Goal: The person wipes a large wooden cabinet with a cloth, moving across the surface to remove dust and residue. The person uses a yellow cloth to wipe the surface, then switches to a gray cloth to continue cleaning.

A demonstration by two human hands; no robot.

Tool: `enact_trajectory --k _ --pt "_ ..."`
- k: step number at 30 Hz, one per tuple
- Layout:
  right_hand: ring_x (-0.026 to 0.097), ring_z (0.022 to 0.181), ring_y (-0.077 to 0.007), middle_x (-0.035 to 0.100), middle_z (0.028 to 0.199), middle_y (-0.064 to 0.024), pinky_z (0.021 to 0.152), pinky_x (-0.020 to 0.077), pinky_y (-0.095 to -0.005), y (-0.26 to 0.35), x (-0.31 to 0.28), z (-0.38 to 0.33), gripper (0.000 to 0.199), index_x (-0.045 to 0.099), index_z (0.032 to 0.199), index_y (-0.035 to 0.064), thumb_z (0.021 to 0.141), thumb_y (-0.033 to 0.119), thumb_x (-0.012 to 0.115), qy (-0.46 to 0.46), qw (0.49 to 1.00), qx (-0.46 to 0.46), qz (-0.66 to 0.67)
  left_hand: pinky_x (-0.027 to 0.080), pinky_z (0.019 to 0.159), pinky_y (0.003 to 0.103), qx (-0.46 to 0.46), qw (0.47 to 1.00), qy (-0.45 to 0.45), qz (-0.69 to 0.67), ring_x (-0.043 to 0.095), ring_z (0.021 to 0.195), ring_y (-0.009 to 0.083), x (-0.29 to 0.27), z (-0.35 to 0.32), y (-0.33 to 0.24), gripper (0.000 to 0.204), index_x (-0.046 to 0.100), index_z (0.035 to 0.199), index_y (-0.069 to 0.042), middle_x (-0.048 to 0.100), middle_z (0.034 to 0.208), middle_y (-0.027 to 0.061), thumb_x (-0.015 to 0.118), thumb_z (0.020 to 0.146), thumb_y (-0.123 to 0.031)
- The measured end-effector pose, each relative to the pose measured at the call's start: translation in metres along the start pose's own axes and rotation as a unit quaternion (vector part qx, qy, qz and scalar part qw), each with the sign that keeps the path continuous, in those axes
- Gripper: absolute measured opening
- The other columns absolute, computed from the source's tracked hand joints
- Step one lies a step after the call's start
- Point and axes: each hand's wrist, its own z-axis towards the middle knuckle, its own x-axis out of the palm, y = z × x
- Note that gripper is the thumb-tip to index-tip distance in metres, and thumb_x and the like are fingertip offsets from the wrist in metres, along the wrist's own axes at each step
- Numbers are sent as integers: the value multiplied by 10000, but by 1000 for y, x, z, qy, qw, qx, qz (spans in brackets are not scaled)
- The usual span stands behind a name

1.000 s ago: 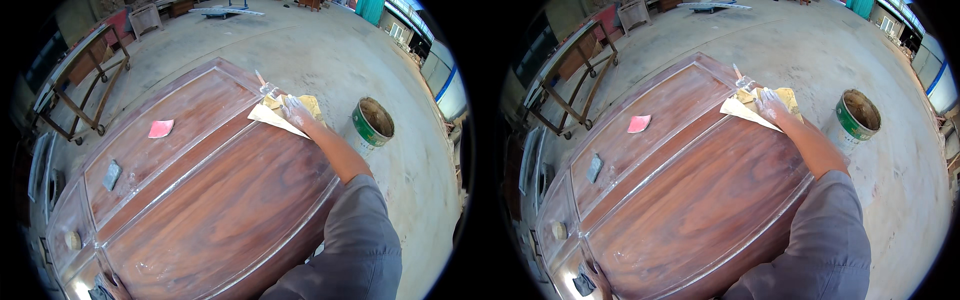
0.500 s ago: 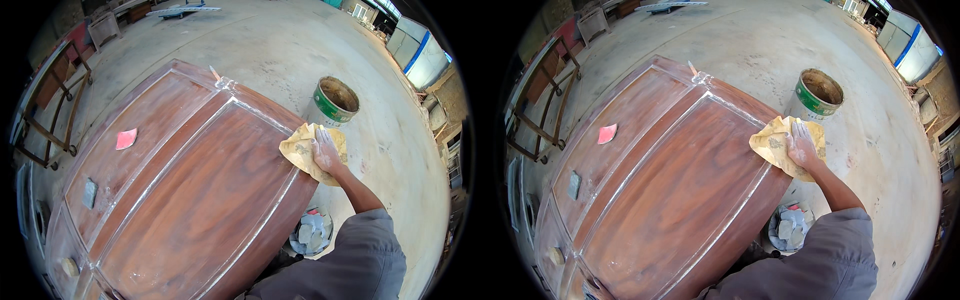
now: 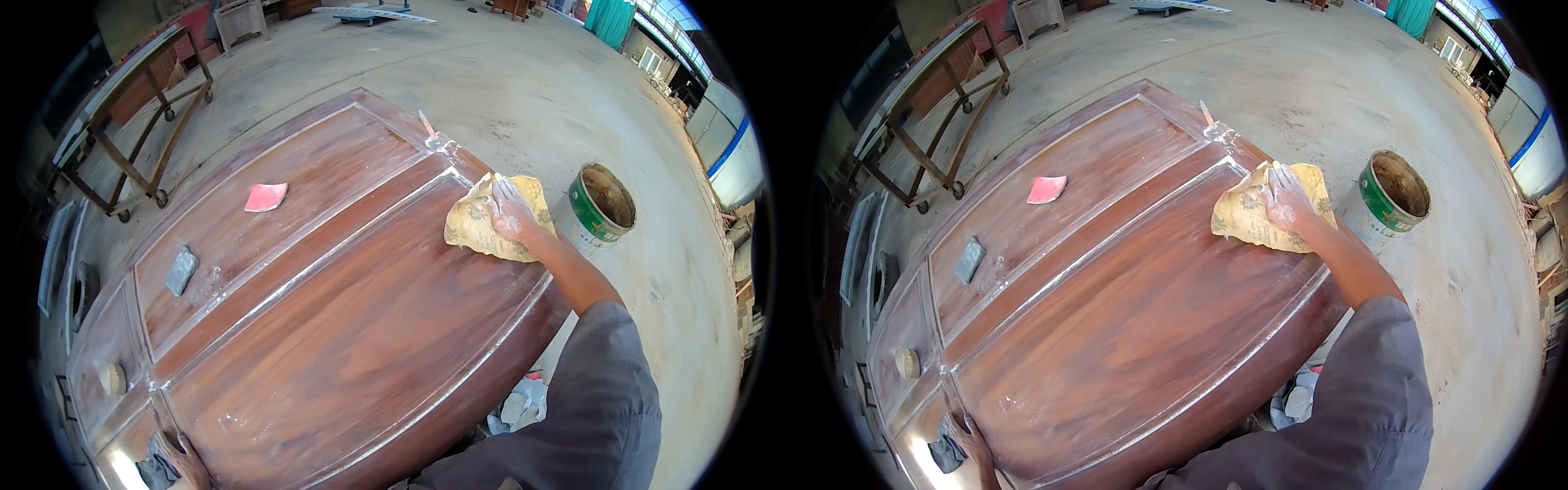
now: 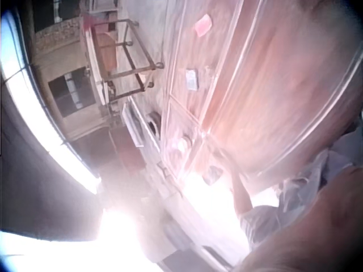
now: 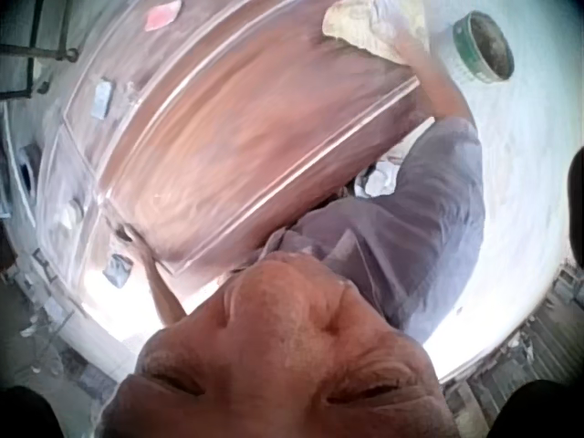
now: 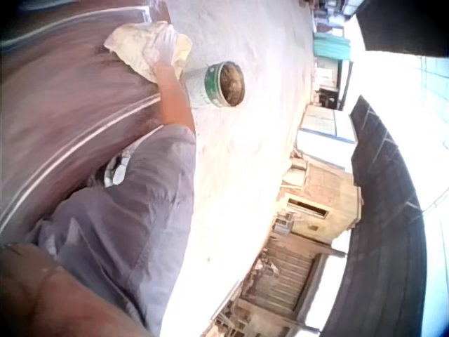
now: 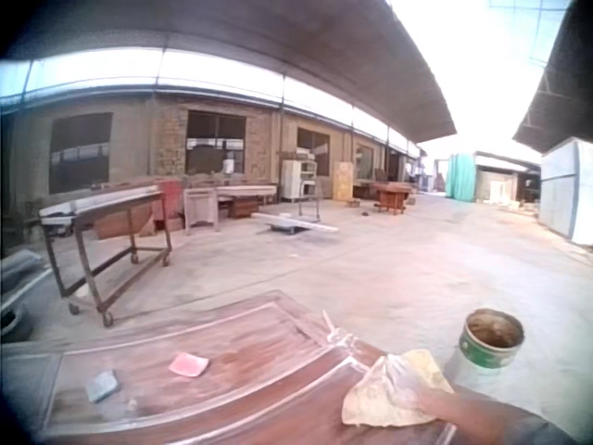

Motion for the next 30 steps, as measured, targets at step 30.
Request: enact_trajectory --k 30 --pt "281 1526 -396 384 1576 -295 1269 163 -511 407 11 -106 785 367 1511 -115 1040 513 398 34 925 -359 118 216 1238 487 -7 1000 1 25 299 1490 444 4 5 -7 727 342 1540 71 385 1570 292 546 1035 -409"
